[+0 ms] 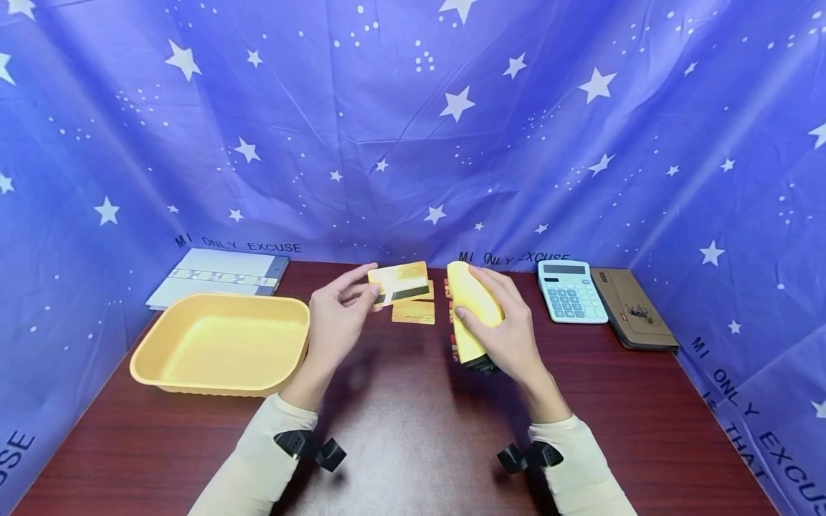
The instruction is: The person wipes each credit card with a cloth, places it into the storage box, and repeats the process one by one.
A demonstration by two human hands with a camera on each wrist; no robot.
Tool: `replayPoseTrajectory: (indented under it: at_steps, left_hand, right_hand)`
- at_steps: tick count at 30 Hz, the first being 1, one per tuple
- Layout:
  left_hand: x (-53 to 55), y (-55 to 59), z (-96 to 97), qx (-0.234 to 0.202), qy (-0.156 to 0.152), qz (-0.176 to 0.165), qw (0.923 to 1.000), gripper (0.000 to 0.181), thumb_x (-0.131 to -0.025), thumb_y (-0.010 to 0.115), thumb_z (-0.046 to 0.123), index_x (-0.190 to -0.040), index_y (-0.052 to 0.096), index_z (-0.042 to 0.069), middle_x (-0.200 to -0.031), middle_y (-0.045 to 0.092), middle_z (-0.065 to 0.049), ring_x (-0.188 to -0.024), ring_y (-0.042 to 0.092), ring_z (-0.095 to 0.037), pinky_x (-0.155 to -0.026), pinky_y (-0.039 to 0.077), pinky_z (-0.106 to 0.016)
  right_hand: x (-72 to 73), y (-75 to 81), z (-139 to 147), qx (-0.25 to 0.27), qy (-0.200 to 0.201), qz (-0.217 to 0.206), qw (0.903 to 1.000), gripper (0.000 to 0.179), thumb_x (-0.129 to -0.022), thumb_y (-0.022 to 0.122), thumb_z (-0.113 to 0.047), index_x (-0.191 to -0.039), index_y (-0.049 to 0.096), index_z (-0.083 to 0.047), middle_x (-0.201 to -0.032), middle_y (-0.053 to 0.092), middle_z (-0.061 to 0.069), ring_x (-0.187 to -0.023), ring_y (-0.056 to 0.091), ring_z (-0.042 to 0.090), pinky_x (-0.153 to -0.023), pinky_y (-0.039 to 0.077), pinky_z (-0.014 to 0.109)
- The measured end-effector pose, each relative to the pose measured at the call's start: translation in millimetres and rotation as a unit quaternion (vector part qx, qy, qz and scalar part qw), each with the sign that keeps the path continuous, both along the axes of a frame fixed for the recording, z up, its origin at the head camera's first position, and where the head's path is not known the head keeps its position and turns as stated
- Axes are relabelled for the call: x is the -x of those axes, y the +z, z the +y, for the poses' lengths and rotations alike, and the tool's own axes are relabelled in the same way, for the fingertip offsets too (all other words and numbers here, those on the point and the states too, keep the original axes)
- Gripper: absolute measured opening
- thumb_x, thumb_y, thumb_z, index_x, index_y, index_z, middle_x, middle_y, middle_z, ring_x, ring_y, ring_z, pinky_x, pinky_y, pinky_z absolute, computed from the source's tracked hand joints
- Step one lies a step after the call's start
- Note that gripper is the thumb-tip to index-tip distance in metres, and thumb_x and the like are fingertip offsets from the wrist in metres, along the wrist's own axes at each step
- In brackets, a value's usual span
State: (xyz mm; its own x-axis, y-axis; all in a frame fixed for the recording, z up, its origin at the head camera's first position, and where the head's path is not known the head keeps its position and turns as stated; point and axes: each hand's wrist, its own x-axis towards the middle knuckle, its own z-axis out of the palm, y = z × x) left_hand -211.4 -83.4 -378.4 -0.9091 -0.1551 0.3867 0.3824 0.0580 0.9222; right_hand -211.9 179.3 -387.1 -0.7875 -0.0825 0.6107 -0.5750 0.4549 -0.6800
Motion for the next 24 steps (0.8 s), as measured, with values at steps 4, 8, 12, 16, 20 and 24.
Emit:
replayPoseTrajectory:
  at_steps: [4, 8, 12, 16, 20, 24]
  left_hand:
    - [-0.4, -0.8, 0.9, 0.026, 0.002, -0.001, 0.9997, 0.037, -0.092, 0.072, -0.001, -0.127, 0.074, 0.009, -0.094, 0.079, -0.022, -0.067, 0.076, -0.007, -0.071, 0.064, -0.016]
    - [-0.3, -2.0, 1.0, 0.036, -0.003, -0.005, 0.9993, 0.039, -0.091, 0.07, -0.002, -0.129, 0.073, 0.008, -0.095, 0.079, -0.022, -0.071, 0.079, -0.022, -0.073, 0.065, -0.017]
    - [-1.3, -2.4, 2.9, 0.032, -0.021, -0.015, 0.9992, 0.04, -0.092, 0.07, -0.003, -0.129, 0.073, 0.01, -0.097, 0.079, -0.022, -0.075, 0.079, -0.03, -0.075, 0.067, -0.023]
    - [-2.1, -3.6, 5.2, 0.027, -0.037, -0.021, 0.9987, 0.04, -0.091, 0.07, -0.004, -0.129, 0.072, 0.009, -0.097, 0.079, -0.022, -0.074, 0.079, -0.026, -0.076, 0.068, -0.028]
    - [-2.5, -5.0, 7.6, 0.025, -0.043, -0.024, 0.9985, 0.038, -0.091, 0.07, -0.004, -0.128, 0.071, 0.008, -0.097, 0.079, -0.022, -0.073, 0.079, -0.024, -0.076, 0.069, -0.033]
    - [-3.1, -6.2, 10.2, 0.023, -0.052, -0.025, 0.9981, 0.037, -0.092, 0.07, -0.004, -0.127, 0.072, 0.009, -0.099, 0.079, -0.022, -0.078, 0.079, -0.033, -0.077, 0.069, -0.038]
  right_hand:
    - [-0.8, -0.4, -1.5, 0.003, 0.004, 0.003, 1.0, 0.066, -0.082, 0.085, -0.006, -0.142, 0.064, -0.024, -0.141, 0.062, 0.004, -0.124, 0.056, 0.014, -0.09, 0.048, 0.013]
    - [-0.6, -1.4, -4.3, 0.005, 0.01, 0.001, 0.9999, 0.065, -0.082, 0.085, -0.007, -0.141, 0.065, -0.025, -0.14, 0.063, 0.002, -0.124, 0.056, 0.012, -0.092, 0.048, 0.012]
    - [-1.1, -2.6, -6.8, 0.003, 0.013, 0.007, 0.9999, 0.064, -0.082, 0.086, -0.007, -0.141, 0.065, -0.024, -0.14, 0.063, 0.001, -0.126, 0.056, 0.014, -0.096, 0.047, 0.011]
    - [-1.8, -3.4, -8.8, 0.001, 0.014, 0.012, 0.9998, 0.064, -0.082, 0.086, -0.007, -0.14, 0.065, -0.022, -0.139, 0.064, 0.002, -0.125, 0.057, 0.015, -0.095, 0.047, 0.01]
    - [-2.6, -3.5, -10.1, -0.008, 0.012, 0.016, 0.9998, 0.064, -0.082, 0.086, -0.008, -0.14, 0.065, -0.023, -0.14, 0.064, 0.001, -0.126, 0.057, 0.015, -0.096, 0.047, 0.011]
    - [-2.2, -5.2, -11.4, -0.022, 0.011, 0.029, 0.9993, 0.064, -0.081, 0.086, -0.009, -0.14, 0.065, -0.021, -0.14, 0.064, 0.002, -0.128, 0.058, 0.017, -0.1, 0.045, 0.01]
